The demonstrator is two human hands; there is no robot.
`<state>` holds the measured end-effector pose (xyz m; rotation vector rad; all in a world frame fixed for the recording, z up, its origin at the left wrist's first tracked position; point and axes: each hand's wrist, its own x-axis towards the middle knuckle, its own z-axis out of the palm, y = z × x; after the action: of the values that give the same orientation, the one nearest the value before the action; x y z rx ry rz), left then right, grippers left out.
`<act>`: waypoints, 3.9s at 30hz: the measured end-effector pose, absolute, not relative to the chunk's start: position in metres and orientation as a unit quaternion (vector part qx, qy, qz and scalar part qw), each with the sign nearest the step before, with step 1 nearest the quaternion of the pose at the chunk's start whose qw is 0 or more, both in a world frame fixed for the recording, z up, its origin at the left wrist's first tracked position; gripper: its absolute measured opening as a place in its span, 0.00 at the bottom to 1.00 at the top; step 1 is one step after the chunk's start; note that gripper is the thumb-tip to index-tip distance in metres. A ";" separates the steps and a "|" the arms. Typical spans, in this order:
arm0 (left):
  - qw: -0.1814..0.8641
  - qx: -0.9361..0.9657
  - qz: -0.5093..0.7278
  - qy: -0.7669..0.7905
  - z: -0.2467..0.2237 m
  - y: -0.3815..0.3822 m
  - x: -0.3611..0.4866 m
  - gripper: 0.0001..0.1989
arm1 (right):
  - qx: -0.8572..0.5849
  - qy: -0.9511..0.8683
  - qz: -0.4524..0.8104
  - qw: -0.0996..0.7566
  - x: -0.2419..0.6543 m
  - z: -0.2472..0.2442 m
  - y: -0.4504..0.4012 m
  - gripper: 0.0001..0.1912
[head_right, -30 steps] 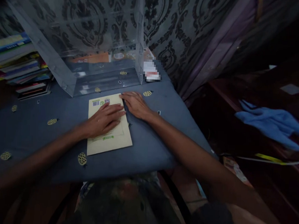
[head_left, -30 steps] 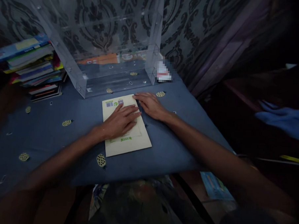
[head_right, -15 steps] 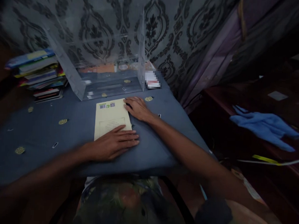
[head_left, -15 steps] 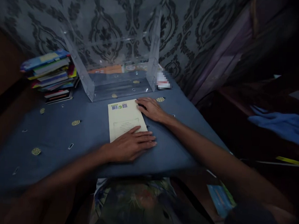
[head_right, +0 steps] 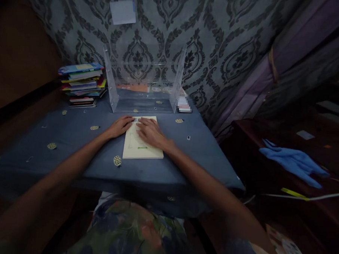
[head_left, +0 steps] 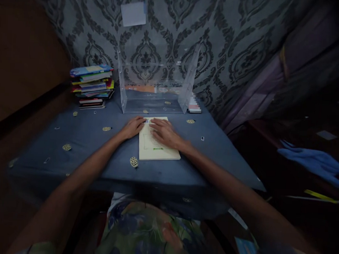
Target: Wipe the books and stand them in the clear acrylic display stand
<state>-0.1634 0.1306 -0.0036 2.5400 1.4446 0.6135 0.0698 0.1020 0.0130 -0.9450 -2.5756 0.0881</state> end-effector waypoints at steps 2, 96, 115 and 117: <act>0.077 0.851 0.200 0.479 -0.006 0.130 -0.165 0.21 | -0.313 -0.934 0.055 0.166 0.053 0.013 0.083 0.23; -0.024 0.847 0.032 0.529 0.036 0.104 -0.096 0.36 | -0.434 -0.800 0.229 0.345 0.094 0.007 0.159 0.23; -0.024 0.885 0.008 0.465 0.038 0.081 -0.082 0.15 | -0.393 -0.780 0.299 0.385 0.102 0.014 0.138 0.25; -0.005 0.881 0.003 0.473 0.043 0.082 -0.083 0.13 | -0.387 -0.777 0.313 0.385 0.101 0.011 0.139 0.26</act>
<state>-0.0827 0.0815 0.0428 2.7772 1.4908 0.0101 0.1014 0.1389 0.0112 -0.9869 -1.9800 0.7967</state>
